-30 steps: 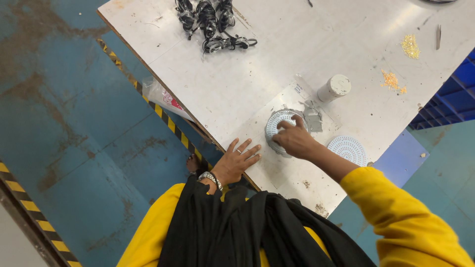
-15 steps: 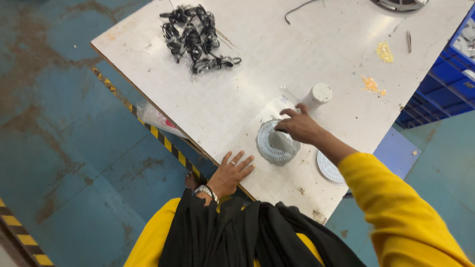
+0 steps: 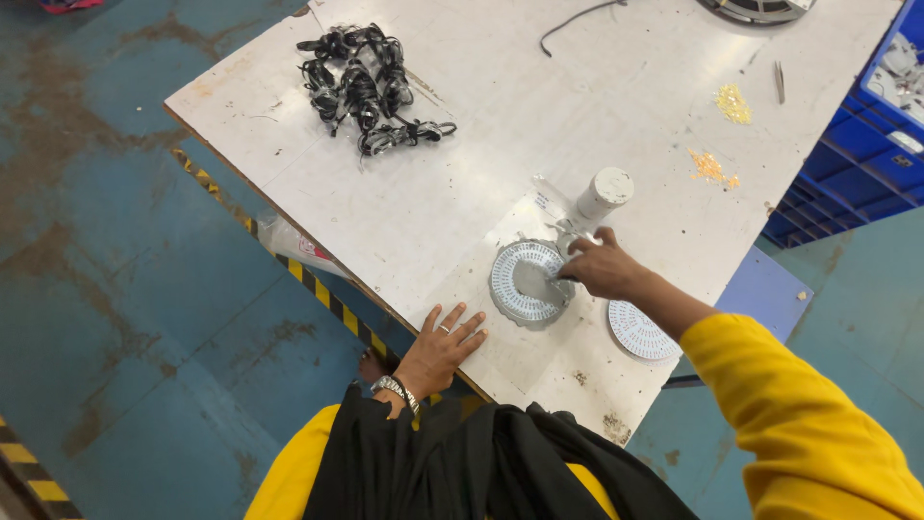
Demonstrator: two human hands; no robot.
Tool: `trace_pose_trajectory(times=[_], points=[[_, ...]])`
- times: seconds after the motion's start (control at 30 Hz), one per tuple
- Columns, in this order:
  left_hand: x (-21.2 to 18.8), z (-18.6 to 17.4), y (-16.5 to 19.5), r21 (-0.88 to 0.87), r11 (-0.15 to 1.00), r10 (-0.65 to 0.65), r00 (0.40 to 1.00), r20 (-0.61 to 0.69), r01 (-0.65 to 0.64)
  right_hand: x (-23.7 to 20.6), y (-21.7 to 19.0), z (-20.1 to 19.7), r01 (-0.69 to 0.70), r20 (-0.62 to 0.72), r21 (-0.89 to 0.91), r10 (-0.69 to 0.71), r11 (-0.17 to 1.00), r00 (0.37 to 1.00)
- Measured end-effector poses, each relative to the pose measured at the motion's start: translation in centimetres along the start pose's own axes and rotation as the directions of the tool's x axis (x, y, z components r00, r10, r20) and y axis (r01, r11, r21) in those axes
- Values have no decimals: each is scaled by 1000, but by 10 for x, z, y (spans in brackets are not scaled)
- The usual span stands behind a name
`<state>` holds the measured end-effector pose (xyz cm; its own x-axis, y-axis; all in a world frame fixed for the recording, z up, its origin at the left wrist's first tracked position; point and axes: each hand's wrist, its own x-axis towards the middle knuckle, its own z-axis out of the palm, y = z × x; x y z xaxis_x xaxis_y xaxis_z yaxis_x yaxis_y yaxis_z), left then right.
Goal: The person spreads a gray paste onto a circular perforated disc using a small metal spatula. They repeatedly scoop paste from a white container and smooth it over the disc's surface, then place a second disc on top and press it down.
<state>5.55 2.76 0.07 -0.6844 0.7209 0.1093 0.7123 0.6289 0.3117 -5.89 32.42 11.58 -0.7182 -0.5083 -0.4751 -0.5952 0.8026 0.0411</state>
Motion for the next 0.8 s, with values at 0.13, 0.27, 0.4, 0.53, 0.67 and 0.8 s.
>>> trace_pose_trajectory(times=[0.13, 0.27, 0.4, 0.53, 0.67, 0.8], points=[[-1, 0, 1, -12, 1000, 0, 1000, -16, 0, -31, -6, 27, -75, 53, 13, 75, 997, 996], [-1, 2, -1, -14, 1000, 5, 1000, -24, -5, -39, -7, 32, -140, 73, 55, 136, 989, 988], [-1, 4, -2, -53, 999, 9, 1000, -10, -10, -2, -7, 5, -124, -74, 81, 130, 989, 989], [0, 6, -2, 5, 1000, 24, 1000, 3, -24, 47, -31, -25, 42, -76, 13, -40, 999, 996], [1, 7, -3, 36, 999, 32, 999, -35, -31, 51, -41, -23, 153, 18, -49, -152, 987, 988], [2, 2, -3, 7, 1000, 30, 999, 29, -30, 36, -45, -5, 191, 137, 3, -189, 982, 972]])
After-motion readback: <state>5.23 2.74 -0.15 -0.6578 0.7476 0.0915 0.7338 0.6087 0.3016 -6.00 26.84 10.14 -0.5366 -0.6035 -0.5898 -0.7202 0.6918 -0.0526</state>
